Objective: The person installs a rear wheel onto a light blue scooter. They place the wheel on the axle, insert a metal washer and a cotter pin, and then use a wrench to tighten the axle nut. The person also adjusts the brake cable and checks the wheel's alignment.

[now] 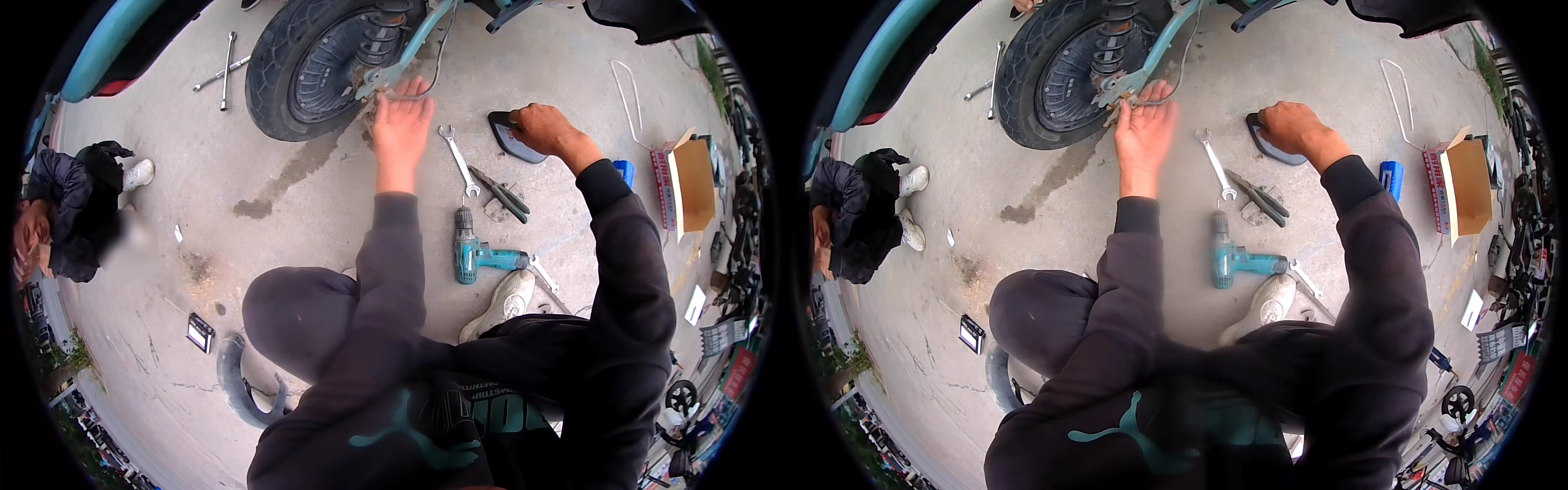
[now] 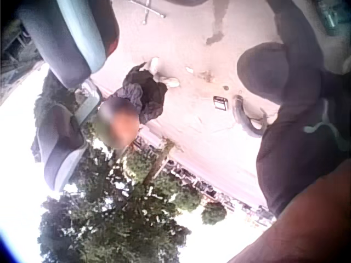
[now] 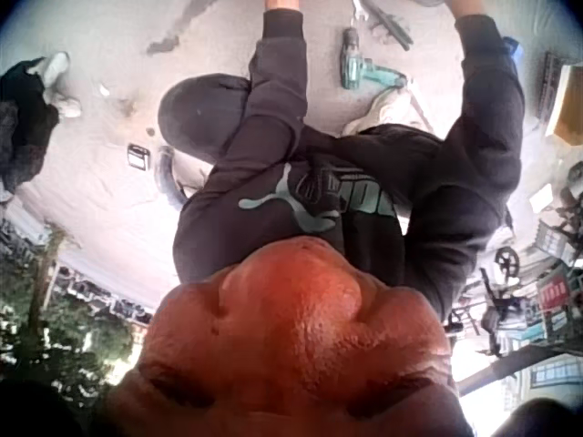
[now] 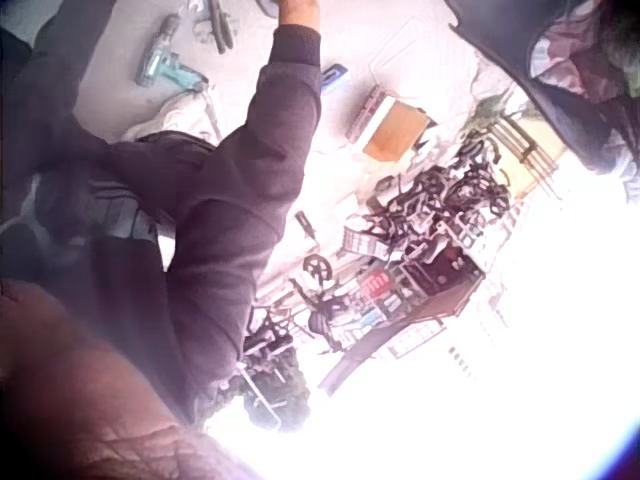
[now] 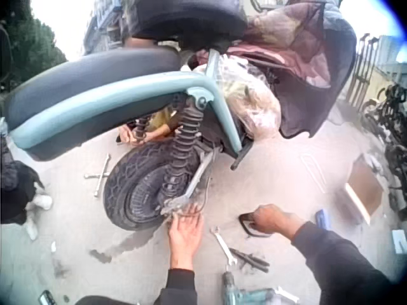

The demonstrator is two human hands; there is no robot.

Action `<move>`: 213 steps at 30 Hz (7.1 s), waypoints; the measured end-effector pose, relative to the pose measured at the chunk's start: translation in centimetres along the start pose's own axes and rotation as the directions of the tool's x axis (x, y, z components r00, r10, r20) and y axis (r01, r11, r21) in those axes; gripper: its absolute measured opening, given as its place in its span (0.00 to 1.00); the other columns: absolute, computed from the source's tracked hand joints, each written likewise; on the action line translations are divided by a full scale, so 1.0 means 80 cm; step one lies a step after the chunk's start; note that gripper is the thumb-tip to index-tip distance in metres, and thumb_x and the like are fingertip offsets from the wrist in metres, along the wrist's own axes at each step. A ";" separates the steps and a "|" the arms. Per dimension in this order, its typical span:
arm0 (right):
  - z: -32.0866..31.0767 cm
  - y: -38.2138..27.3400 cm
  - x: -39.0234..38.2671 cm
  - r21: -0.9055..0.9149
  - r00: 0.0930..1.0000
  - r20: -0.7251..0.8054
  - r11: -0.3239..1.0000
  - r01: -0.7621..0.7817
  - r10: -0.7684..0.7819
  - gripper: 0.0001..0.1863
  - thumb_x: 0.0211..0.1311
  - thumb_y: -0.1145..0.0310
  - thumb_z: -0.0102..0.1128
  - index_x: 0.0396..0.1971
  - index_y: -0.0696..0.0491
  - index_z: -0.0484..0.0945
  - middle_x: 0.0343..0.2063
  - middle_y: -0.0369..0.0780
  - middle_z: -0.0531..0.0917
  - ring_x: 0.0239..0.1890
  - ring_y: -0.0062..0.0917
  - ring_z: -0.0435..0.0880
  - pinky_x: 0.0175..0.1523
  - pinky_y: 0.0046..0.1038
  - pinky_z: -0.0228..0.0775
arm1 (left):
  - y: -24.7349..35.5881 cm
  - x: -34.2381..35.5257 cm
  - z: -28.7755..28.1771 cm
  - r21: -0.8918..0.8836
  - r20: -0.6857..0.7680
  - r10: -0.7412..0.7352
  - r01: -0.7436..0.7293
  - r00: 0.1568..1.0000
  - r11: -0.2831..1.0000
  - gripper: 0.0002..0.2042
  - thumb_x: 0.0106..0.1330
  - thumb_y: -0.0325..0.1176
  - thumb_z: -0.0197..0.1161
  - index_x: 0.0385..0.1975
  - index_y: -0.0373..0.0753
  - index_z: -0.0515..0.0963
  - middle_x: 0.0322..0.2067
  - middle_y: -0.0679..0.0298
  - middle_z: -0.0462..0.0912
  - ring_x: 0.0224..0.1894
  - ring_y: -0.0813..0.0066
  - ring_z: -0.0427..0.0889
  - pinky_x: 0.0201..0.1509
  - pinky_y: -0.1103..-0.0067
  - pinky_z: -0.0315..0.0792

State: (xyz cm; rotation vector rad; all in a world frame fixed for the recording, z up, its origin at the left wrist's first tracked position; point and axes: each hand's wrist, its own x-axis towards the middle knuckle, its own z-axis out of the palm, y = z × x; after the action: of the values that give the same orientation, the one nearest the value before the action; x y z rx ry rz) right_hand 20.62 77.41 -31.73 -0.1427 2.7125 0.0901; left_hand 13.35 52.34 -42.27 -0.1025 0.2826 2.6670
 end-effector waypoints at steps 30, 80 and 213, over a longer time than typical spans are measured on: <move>0.049 0.107 0.040 0.297 0.980 -0.045 0.939 -0.173 0.195 0.17 0.63 0.61 0.64 0.44 0.58 0.84 0.44 0.52 0.86 0.50 0.47 0.85 0.54 0.42 0.78 | 0.013 0.018 -0.012 0.208 -0.278 0.221 -0.165 0.935 0.964 0.27 0.72 0.49 0.61 0.62 0.36 0.73 0.59 0.64 0.80 0.68 0.67 0.69 0.78 0.62 0.54; 0.080 0.122 -0.014 0.165 0.968 0.043 0.954 -0.252 0.248 0.15 0.60 0.62 0.66 0.40 0.57 0.85 0.39 0.51 0.87 0.47 0.47 0.85 0.51 0.42 0.78 | 0.002 0.040 -0.017 0.272 -0.298 0.217 -0.135 0.929 0.953 0.23 0.72 0.51 0.61 0.50 0.35 0.75 0.59 0.61 0.78 0.62 0.63 0.76 0.68 0.59 0.69; 0.040 -0.256 0.157 0.986 0.839 -0.165 0.091 0.138 0.518 0.40 0.69 0.33 0.45 0.24 0.60 0.84 0.26 0.52 0.85 0.33 0.49 0.86 0.41 0.45 0.75 | 0.118 -0.015 0.187 0.534 0.290 0.090 -0.083 0.953 -0.841 0.17 0.69 0.39 0.63 0.42 0.27 0.71 0.40 0.36 0.81 0.45 0.35 0.80 0.49 0.56 0.72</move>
State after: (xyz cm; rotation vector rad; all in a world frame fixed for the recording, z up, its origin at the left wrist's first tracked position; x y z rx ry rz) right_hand 12.86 56.28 -40.69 0.7495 2.4925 -1.9877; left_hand 9.83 46.73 -25.83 0.7092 3.0878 0.6825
